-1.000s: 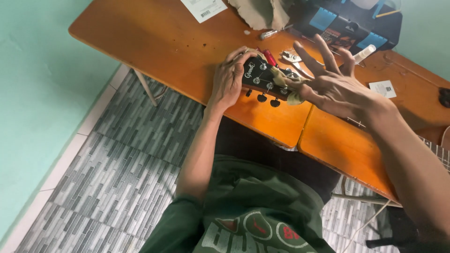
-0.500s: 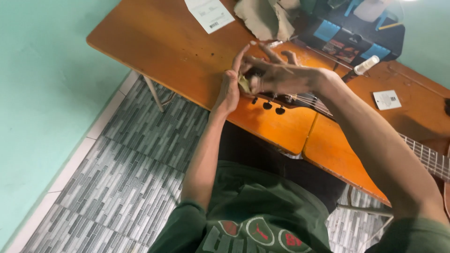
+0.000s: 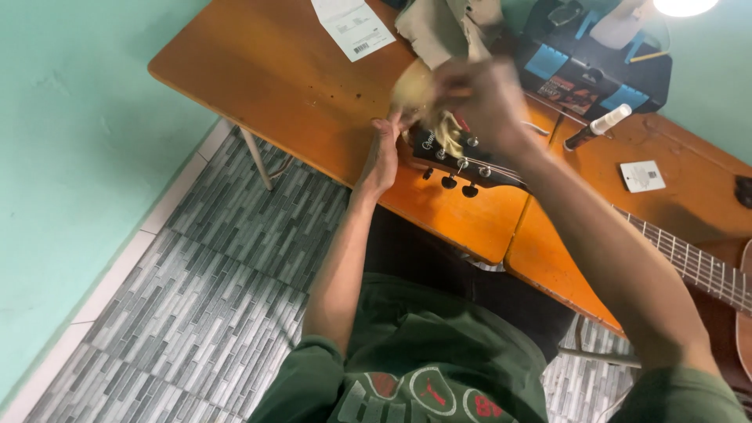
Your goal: The person cleans the headstock of an acoustic guitar using a cloth. They wipe the tuning pegs and the surface of the headstock while the guitar rests on a table.
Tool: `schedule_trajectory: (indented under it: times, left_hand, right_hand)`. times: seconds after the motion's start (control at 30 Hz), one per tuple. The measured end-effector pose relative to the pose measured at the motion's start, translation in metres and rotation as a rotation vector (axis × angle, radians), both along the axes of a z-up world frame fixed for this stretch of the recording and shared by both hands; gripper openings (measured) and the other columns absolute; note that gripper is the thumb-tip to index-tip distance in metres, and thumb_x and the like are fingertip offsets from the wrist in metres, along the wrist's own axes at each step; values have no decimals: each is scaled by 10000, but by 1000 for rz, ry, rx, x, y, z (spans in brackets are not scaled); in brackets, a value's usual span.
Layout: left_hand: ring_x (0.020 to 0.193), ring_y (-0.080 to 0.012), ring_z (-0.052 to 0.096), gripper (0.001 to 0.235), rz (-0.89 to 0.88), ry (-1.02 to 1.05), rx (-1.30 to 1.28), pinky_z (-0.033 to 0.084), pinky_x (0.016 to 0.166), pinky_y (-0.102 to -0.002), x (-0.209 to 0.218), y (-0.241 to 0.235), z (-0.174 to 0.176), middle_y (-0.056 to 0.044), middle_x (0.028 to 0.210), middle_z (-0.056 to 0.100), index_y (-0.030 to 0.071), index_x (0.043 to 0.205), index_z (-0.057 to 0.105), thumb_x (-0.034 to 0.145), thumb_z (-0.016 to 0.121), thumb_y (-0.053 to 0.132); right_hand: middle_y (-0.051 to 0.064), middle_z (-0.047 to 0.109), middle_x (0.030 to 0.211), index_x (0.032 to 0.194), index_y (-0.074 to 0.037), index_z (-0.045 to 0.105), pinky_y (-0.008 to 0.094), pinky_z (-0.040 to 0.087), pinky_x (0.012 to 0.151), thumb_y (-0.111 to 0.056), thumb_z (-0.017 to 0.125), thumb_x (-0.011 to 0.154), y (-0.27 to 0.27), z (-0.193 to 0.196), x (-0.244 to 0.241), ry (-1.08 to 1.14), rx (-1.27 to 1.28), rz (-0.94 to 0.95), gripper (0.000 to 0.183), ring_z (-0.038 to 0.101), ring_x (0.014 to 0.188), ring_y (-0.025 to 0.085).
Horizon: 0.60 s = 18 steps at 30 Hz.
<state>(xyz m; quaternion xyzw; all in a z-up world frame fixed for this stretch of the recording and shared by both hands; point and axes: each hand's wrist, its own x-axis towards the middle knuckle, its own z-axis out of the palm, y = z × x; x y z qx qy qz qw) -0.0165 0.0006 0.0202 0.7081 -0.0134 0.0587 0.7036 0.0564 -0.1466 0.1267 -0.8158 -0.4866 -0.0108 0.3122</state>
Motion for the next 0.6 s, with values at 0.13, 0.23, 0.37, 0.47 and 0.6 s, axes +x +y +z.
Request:
schedule_trajectory:
  times: [0.13,0.23,0.37,0.47,0.6]
  left_hand:
    - [1508,-383,338,1034,-88,-315,-112,79,1270,-572,15,4,-28,-201,1504,523,145,1597,375,951,-109,792]
    - [1505,-300,351,982,-111,-392,-89,53,1277,-505,21,4,-33,-79,1418,660,205,1548,484,983,-104,752]
    - [1442,-325,402,906,-92,-381,-36,93,1266,-517,22,2,-32,-109,1362,684,206,1479,559,1037,-85,666]
    - [1473,-448,368,998,-59,-304,-25,169,1270,-564,3,2,-7,-238,1545,489,136,1542,471,976,-83,744]
    - [1466,-462,394,998,-97,-294,-109,211,1237,-643,4,3,-8,-272,1597,387,133,1590,374,970,-74,775]
  right_hand:
    - [15,737,969,1055,-219,761,340,495,858,-139,774,943,-29,-14,47,-10,167,-486,138,706,938,185]
    - [118,728,1009,1068,-88,752,423,460,946,-12,775,924,-33,1,34,-127,153,-406,165,698,987,292]
    - [303,709,1080,1091,149,736,572,396,1105,218,775,888,-33,19,20,-332,140,-256,218,681,1075,485]
    - [77,743,975,1039,-232,781,521,585,767,-143,764,858,-24,-23,30,-304,-358,52,202,712,879,388]
    - [23,735,882,809,-189,787,480,559,659,-59,764,830,-8,-32,24,-70,-353,152,134,723,782,359]
